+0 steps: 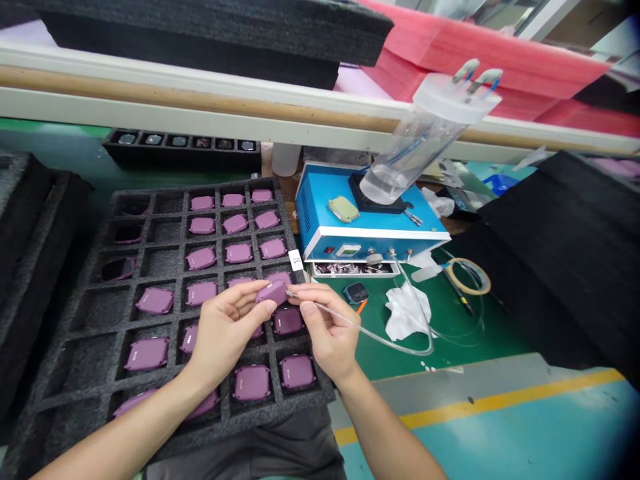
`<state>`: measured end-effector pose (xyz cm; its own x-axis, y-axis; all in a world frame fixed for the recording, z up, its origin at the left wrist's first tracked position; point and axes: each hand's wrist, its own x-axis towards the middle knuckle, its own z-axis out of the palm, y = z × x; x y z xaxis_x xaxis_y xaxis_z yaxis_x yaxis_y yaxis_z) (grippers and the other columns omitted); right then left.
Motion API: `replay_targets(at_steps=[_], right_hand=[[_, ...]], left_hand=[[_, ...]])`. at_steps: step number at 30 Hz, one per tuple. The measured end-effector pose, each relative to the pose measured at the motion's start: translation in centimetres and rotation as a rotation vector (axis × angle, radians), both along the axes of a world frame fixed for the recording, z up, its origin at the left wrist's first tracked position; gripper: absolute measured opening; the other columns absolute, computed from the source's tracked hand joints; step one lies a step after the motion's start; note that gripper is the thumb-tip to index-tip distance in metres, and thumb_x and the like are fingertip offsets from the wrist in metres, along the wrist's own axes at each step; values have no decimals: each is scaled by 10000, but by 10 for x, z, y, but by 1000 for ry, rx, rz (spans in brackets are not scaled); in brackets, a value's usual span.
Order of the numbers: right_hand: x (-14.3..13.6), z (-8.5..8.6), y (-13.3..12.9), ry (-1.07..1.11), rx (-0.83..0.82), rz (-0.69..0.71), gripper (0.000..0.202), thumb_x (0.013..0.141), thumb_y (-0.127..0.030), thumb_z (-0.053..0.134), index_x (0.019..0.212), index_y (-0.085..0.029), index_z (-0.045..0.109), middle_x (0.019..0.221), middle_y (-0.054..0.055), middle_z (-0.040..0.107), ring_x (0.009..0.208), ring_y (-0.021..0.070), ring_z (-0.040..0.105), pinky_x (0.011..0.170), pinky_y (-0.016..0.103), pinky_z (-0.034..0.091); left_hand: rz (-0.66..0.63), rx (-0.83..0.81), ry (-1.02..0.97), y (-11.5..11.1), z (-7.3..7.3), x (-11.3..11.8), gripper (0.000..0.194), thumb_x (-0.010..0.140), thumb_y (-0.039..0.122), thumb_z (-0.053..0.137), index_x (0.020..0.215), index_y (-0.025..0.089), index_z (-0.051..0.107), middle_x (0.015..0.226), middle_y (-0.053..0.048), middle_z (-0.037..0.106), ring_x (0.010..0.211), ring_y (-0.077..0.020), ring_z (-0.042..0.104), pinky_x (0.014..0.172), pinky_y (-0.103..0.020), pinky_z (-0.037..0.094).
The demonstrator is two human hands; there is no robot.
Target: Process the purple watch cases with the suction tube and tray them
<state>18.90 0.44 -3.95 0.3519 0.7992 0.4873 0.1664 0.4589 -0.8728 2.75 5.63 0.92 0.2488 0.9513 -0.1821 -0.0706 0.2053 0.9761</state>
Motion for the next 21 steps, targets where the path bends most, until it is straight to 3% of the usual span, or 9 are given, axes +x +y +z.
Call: replay_targets(at_steps=[21], right_hand=[[1, -1, -1, 13, -1, 8, 144, 1025, -242, 640, 1066, -260, 777, 1085, 75, 812, 1009, 220, 785, 862, 410, 683]], left_hand=[[-3, -1, -15, 0, 1, 1, 480, 675, 426, 991, 1037, 167, 809, 1060, -119, 861, 1020, -304, 827, 992, -428, 663]])
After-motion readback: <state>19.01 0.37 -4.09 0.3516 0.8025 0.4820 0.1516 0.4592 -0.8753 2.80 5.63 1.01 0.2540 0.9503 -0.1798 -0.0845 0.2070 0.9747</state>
